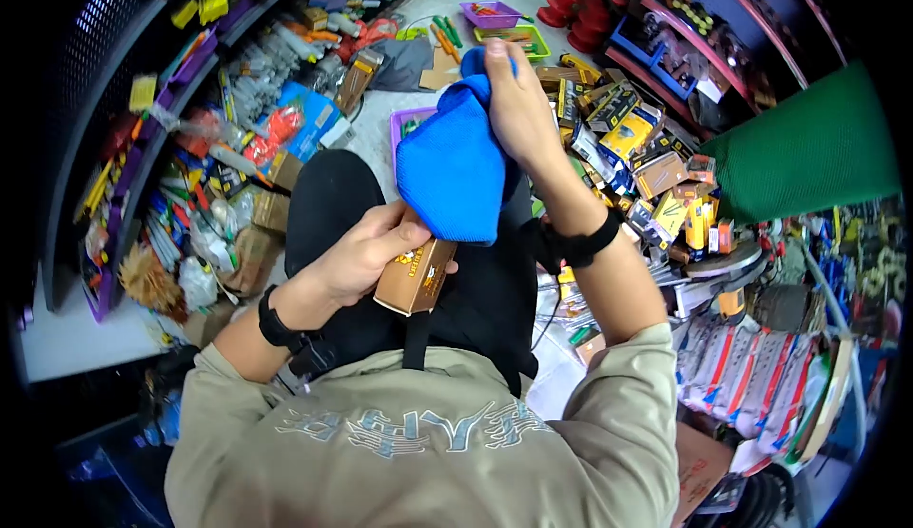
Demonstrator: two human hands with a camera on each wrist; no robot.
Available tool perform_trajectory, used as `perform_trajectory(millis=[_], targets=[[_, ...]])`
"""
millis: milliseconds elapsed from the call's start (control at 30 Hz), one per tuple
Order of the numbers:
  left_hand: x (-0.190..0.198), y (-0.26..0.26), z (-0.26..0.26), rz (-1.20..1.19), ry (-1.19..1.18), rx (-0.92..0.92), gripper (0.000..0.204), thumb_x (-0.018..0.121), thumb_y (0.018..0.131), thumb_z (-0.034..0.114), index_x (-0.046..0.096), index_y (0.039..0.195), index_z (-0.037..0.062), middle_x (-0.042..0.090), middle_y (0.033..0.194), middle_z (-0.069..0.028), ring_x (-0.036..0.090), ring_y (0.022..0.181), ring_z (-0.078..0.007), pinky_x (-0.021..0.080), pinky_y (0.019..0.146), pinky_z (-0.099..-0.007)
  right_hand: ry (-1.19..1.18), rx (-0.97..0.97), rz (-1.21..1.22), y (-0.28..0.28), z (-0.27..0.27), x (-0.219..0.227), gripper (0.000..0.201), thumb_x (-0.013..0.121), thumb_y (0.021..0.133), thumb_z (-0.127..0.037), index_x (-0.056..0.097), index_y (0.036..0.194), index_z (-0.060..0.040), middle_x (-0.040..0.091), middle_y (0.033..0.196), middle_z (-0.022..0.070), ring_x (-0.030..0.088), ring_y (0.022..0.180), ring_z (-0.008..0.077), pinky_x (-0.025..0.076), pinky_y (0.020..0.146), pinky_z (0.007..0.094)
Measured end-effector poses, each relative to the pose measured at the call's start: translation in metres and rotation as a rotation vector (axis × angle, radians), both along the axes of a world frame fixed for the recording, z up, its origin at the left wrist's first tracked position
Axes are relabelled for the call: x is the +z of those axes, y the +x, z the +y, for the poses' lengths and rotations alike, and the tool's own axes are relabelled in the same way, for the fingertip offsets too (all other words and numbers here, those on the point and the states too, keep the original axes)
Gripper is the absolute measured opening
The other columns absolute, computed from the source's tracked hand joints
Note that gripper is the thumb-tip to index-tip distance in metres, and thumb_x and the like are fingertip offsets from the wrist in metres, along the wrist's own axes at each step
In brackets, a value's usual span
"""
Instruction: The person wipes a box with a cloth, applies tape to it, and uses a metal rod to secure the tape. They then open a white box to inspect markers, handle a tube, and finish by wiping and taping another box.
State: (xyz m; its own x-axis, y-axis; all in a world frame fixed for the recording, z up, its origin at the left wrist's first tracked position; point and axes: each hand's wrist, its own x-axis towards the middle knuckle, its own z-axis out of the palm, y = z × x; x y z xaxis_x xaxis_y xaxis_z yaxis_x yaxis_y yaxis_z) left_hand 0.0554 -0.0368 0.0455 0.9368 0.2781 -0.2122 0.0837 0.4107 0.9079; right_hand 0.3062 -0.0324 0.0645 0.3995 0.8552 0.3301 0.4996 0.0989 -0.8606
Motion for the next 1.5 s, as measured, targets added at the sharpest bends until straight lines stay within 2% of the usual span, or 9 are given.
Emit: perform_trajectory(millis=[200,267,400,467,567,800,867,1000,1500], targets=[[0.004,-0.010,0.006,-0.186,-0.164,0.022,0.063,0.062,0.103,0.040,0.044,0.145,-0.0032,0.063,0.123,-0.0148,0.069,0.111,-0.0281,0.058,0.093,-0.0398,0.132,-0.187,0.222,0.001,-0.020,-0.041,0.053,0.045,0.111,-0.047,0.065,0.112,0.0013,0.066,0.088,0.0047,0.056,0.077,0.0116,0.048,0.073,0.0295],[0.010,-0.025,0.013,-0.164,-0.125,0.011,0.078,0.070,0.097,0.046,0.040,0.149,-0.0039,0.062,0.128,-0.0179,0.068,0.116,-0.0318,0.056,0.098,-0.0443,0.028,-0.287,0.606,0.014,-0.032,-0.028,0.040,0.052,0.110,-0.040,0.065,0.103,-0.0028,0.065,0.083,0.0022,0.060,0.072,0.0103,0.049,0.065,0.0254],[0.004,-0.046,0.024,-0.327,-0.227,0.008,0.097,0.082,0.084,0.050,0.039,0.150,-0.0052,0.059,0.135,-0.0197,0.064,0.120,-0.0315,0.054,0.103,-0.0444,0.025,-0.060,0.540,0.056,-0.071,-0.042,0.032,0.060,0.105,-0.037,0.063,0.100,-0.0056,0.064,0.082,0.0027,0.062,0.071,0.0104,0.052,0.064,0.0259],[-0.005,-0.051,0.027,-0.381,-0.299,0.051,0.100,0.085,0.081,0.046,0.036,0.154,0.0002,0.052,0.145,-0.0237,0.061,0.126,-0.0422,0.049,0.108,-0.0556,-0.336,-0.054,0.265,0.034,-0.100,-0.038,0.030,0.068,0.099,-0.033,0.064,0.110,-0.0051,0.067,0.094,0.0036,0.065,0.086,0.0151,0.052,0.079,0.0302],[-0.035,-0.059,0.040,-0.374,-0.305,0.015,0.105,0.090,0.075,0.039,0.035,0.155,0.0025,0.050,0.145,-0.0248,0.056,0.131,-0.0420,0.050,0.106,-0.0554,-0.549,0.500,-0.071,-0.026,-0.117,0.003,0.056,0.078,0.090,-0.039,0.060,0.131,-0.0040,0.070,0.113,0.0160,0.067,0.111,0.0269,0.050,0.098,0.0378],[-0.047,-0.066,0.035,-0.345,-0.228,0.067,0.104,0.098,0.062,0.020,0.045,0.148,-0.0023,0.063,0.135,-0.0195,0.062,0.127,-0.0340,0.049,0.109,-0.0447,-0.006,0.469,0.323,-0.066,-0.107,0.020,0.124,0.094,0.066,-0.052,0.026,0.159,-0.0067,0.043,0.155,0.0194,0.054,0.135,0.0344,0.046,0.108,0.0493],[-0.050,-0.069,0.040,-0.376,0.052,0.050,0.099,0.097,0.064,0.013,0.047,0.147,-0.0030,0.058,0.142,-0.0179,0.056,0.135,-0.0321,0.042,0.115,-0.0440,0.125,0.528,0.023,-0.075,-0.103,0.021,0.128,0.096,0.062,-0.051,0.025,0.160,-0.0086,0.041,0.154,0.0226,0.054,0.135,0.0383,0.046,0.108,0.0496],[-0.041,-0.075,0.043,-0.393,0.463,0.134,0.108,0.095,0.062,0.005,0.045,0.157,0.0172,0.037,0.159,-0.0194,0.040,0.146,-0.0321,0.031,0.119,-0.0434,0.332,0.552,-0.192,-0.096,-0.085,0.033,0.096,0.094,0.068,-0.042,0.051,0.148,-0.0107,0.028,0.155,0.0302,0.053,0.132,0.0450,0.050,0.106,0.0532],[-0.043,-0.092,0.050,-0.401,0.960,0.360,0.089,0.091,0.064,0.006,0.060,0.146,0.0216,0.045,0.150,-0.0193,0.055,0.130,-0.0370,0.044,0.109,-0.0474,0.259,0.699,-0.170,-0.108,-0.068,0.026,0.059,0.094,0.072,-0.028,0.066,0.122,-0.0147,0.033,0.153,0.0316,0.050,0.133,0.0521,0.049,0.110,0.0525]])
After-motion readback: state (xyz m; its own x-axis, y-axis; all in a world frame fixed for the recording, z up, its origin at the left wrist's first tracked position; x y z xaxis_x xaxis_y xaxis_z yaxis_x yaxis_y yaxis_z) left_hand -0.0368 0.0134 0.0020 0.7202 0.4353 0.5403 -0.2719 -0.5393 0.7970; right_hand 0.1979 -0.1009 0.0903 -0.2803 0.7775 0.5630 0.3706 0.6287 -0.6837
